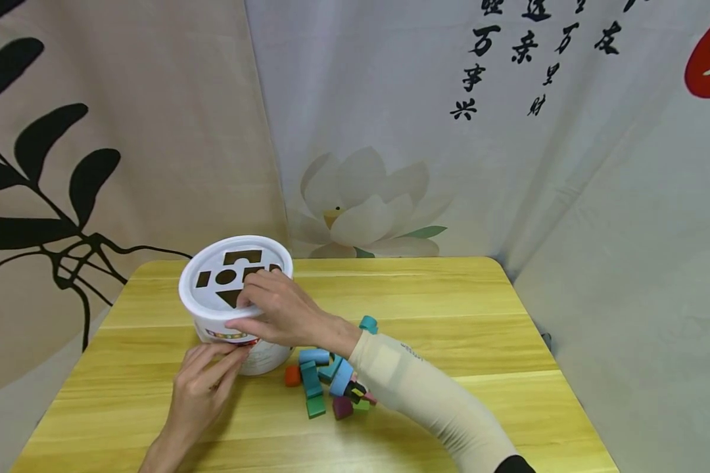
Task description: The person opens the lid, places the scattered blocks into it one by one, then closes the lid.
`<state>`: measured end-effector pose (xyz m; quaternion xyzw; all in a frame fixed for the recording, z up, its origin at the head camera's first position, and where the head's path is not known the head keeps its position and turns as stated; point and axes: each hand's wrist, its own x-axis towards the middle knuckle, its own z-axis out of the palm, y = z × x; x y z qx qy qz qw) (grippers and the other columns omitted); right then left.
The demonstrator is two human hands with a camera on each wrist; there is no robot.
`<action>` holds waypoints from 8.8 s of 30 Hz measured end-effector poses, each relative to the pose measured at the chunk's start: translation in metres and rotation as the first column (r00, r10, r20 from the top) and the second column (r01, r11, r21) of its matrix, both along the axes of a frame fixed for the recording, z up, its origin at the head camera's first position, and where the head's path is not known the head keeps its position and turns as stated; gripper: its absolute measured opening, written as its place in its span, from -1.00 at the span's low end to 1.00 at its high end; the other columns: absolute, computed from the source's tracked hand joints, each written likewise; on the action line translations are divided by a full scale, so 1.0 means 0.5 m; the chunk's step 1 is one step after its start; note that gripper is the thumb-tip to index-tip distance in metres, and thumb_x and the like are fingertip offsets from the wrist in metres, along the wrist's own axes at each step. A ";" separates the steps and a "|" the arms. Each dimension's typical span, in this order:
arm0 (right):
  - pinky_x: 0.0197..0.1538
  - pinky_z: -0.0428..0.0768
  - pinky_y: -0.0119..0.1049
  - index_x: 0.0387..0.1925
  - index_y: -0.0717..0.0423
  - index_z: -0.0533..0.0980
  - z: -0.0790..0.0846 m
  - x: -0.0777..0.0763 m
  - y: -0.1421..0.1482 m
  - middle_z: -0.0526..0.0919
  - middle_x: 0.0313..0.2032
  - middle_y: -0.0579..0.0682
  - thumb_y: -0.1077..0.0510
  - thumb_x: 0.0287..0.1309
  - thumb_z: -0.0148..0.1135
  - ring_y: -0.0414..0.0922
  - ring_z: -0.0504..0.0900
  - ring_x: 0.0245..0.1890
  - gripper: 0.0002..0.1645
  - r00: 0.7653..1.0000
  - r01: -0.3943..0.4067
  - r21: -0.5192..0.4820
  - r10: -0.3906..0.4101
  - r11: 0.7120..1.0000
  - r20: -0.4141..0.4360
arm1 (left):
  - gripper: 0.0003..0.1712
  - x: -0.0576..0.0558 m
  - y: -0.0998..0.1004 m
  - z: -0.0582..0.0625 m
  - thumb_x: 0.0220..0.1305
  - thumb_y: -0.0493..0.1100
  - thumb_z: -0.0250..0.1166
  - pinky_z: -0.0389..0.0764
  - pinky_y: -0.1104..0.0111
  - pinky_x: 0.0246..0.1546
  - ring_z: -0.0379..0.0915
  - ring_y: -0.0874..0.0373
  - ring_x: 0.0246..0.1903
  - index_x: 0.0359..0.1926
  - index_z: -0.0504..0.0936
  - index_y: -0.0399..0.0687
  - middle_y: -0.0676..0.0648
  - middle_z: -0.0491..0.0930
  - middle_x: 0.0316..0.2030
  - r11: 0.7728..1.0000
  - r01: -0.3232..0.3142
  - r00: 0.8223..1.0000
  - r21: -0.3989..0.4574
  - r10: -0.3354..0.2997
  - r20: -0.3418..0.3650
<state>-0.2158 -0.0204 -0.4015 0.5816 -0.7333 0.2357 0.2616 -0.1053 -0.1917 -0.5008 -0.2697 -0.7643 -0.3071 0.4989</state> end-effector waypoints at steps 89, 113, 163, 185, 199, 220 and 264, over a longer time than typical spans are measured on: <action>-0.26 0.40 -0.27 -0.41 0.21 0.57 -0.263 -0.087 0.683 0.59 -0.40 0.03 0.17 -0.04 0.61 -0.13 0.49 -0.36 -0.67 0.726 0.661 -0.162 -0.569 0.733 0.387 | -0.47 -0.071 -0.027 0.171 0.55 0.17 -0.03 0.27 0.23 -0.47 0.38 0.11 -0.55 -0.41 0.55 -0.12 0.02 0.55 -0.59 0.891 -0.012 0.987 -0.454 0.083 0.136; -0.34 0.32 -0.21 -0.39 0.16 0.54 -0.322 -0.120 0.739 0.52 -0.50 -0.01 0.14 0.08 0.55 -0.11 0.36 -0.45 -0.70 0.673 0.661 0.073 -0.633 0.747 0.381 | -0.72 -0.049 -0.024 0.192 0.46 -0.05 -0.01 0.26 0.16 -0.32 0.32 0.04 -0.44 -0.35 0.52 -0.06 0.04 0.50 -0.52 0.820 -0.030 0.937 -0.571 0.221 0.269; 0.43 0.07 0.25 0.54 0.08 0.26 -0.246 -0.040 0.638 0.18 0.54 0.06 -0.35 0.23 0.29 0.08 0.04 0.52 0.02 0.740 0.479 0.304 -0.565 0.824 0.366 | -0.59 -0.078 -0.010 0.178 0.40 -0.01 0.00 0.00 0.37 -0.56 -0.01 0.25 -0.67 -0.60 0.28 0.00 0.20 0.12 -0.71 0.897 -0.095 0.987 -0.432 0.140 0.073; 0.41 0.23 0.16 0.50 0.07 0.33 -0.246 -0.047 0.460 0.28 0.47 0.12 -0.38 0.25 0.25 0.07 0.16 0.47 -0.03 0.828 0.320 0.386 -0.453 0.865 0.330 | -0.59 -0.087 -0.017 0.159 0.42 0.03 -0.02 0.06 0.32 -0.57 0.06 0.19 -0.69 -0.59 0.29 0.00 0.14 0.21 -0.74 0.894 -0.109 0.981 -0.435 0.168 0.097; 0.10 0.52 -0.05 0.16 0.10 0.61 -0.268 -0.064 0.410 0.56 0.05 0.01 -0.22 0.32 0.27 -0.08 0.49 -0.04 -0.41 0.869 0.291 0.416 -0.420 0.862 0.261 | -0.60 -0.088 -0.016 0.158 0.40 0.02 0.01 0.04 0.34 -0.57 0.03 0.20 -0.69 -0.59 0.28 0.01 0.15 0.21 -0.73 0.903 -0.111 0.983 -0.414 0.161 0.087; -0.13 0.64 -0.28 -0.15 0.09 0.70 -0.276 -0.066 0.395 0.63 -0.22 -0.09 0.00 0.26 0.36 -0.25 0.52 -0.30 -0.73 0.881 0.284 0.386 -0.398 0.878 0.257 | -0.61 -0.088 -0.016 0.158 0.39 0.01 0.02 0.07 0.31 -0.57 0.08 0.18 -0.69 -0.60 0.29 0.01 0.13 0.26 -0.73 0.904 -0.116 0.982 -0.411 0.167 0.091; -0.20 0.61 -0.32 -0.25 0.17 0.65 -0.011 -0.093 0.287 0.66 -0.31 -0.08 0.14 0.15 0.33 -0.27 0.54 -0.28 -0.82 0.974 0.103 -0.147 -0.070 0.984 0.215 | -0.61 -0.083 -0.014 0.159 0.40 0.02 0.01 0.09 0.31 -0.55 0.09 0.19 -0.67 -0.58 0.32 0.02 0.15 0.27 -0.73 0.903 -0.110 0.978 -0.415 0.172 0.114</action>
